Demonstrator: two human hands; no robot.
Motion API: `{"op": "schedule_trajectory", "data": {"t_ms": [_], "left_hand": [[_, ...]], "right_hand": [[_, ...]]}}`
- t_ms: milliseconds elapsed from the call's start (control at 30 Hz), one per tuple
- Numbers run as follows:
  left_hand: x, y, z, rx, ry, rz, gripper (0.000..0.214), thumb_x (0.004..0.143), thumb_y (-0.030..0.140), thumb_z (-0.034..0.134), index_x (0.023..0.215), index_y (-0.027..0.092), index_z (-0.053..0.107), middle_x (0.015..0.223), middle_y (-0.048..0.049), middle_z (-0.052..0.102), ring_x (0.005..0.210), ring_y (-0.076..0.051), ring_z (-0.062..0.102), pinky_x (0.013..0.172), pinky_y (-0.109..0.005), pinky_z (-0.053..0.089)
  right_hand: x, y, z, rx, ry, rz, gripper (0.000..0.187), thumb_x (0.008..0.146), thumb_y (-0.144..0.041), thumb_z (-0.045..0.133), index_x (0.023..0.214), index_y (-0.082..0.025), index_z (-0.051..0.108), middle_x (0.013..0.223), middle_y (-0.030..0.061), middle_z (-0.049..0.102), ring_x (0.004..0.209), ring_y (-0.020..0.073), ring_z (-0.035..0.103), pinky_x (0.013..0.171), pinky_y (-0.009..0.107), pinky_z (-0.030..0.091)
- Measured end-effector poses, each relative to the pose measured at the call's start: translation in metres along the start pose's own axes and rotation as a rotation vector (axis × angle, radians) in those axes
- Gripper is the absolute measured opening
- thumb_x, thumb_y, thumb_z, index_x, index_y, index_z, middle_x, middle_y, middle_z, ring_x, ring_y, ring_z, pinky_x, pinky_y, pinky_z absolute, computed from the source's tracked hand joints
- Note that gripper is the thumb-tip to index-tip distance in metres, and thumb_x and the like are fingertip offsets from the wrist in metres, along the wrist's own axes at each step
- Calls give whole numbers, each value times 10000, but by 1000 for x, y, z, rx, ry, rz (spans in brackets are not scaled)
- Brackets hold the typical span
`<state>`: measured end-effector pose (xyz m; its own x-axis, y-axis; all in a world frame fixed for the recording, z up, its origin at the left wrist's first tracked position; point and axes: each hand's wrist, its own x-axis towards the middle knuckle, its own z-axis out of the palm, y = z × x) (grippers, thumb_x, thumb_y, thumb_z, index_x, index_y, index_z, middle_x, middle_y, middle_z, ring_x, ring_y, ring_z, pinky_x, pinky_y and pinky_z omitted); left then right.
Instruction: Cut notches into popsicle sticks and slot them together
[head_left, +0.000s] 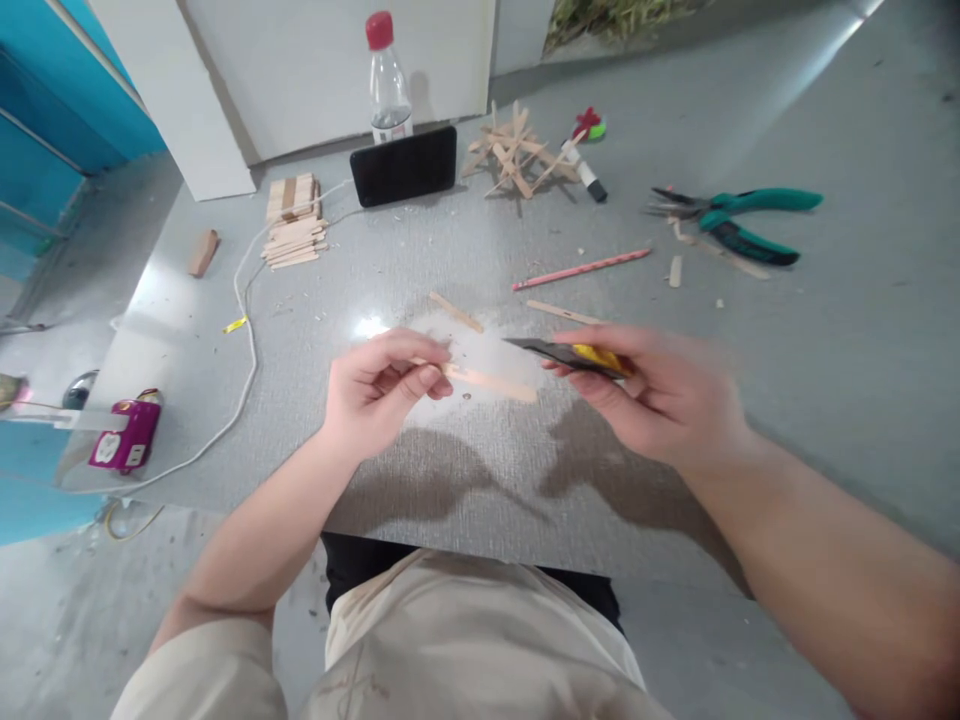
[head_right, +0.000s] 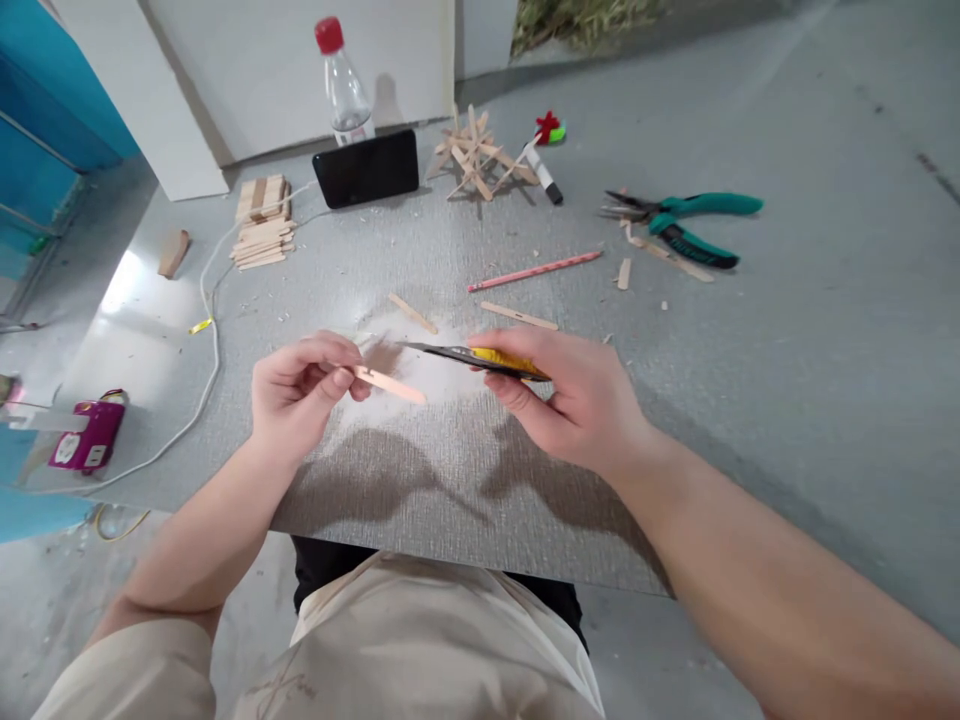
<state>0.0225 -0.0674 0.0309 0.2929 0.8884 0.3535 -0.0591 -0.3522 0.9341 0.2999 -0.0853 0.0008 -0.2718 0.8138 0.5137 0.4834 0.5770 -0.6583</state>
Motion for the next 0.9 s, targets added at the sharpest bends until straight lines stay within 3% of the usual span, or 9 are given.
{"op": "schedule_trajectory", "data": {"t_ms": [200,367,500,633,900], "left_hand": [[-1,1,2,-214,-68,-175,263,832,460,808,837,218,702,792,-13,711,577,-99,693,565,-223,625],[-2,0,3,-347,-145,-324,286,795,484,836,849,228,722,691,2,702,572,-117,705,595,-241,639],[-3,1,4,-327,-177,-375,368,759,550,841,834,213,714,717,-28,742,552,-146,721,540,-244,634],[-5,2,6,-387,-220,-388,334,779,513,839,849,212,712,764,-40,767,577,-156,744,525,-223,633],[-4,3,8,-413,-232,-415,379,759,545,843,852,201,713,787,-50,780,609,-178,763,541,-230,651]], "right_hand": [[9,5,5,66,-74,-163,398,936,-162,599,1277,-368,622,1015,32,749,906,243,733,792,420,597],[11,-3,8,65,-82,-274,416,917,-115,602,1274,-327,632,988,39,744,872,220,722,763,395,596],[10,-6,8,48,-99,-274,455,920,-110,597,1316,-334,598,1033,47,735,876,216,722,752,387,606],[10,-8,6,28,-145,-271,527,911,-65,585,1354,-349,563,1057,59,731,934,235,719,803,407,606],[8,-6,7,58,-132,-244,465,938,-121,567,1319,-387,578,1046,38,740,912,231,733,757,408,621]]}}
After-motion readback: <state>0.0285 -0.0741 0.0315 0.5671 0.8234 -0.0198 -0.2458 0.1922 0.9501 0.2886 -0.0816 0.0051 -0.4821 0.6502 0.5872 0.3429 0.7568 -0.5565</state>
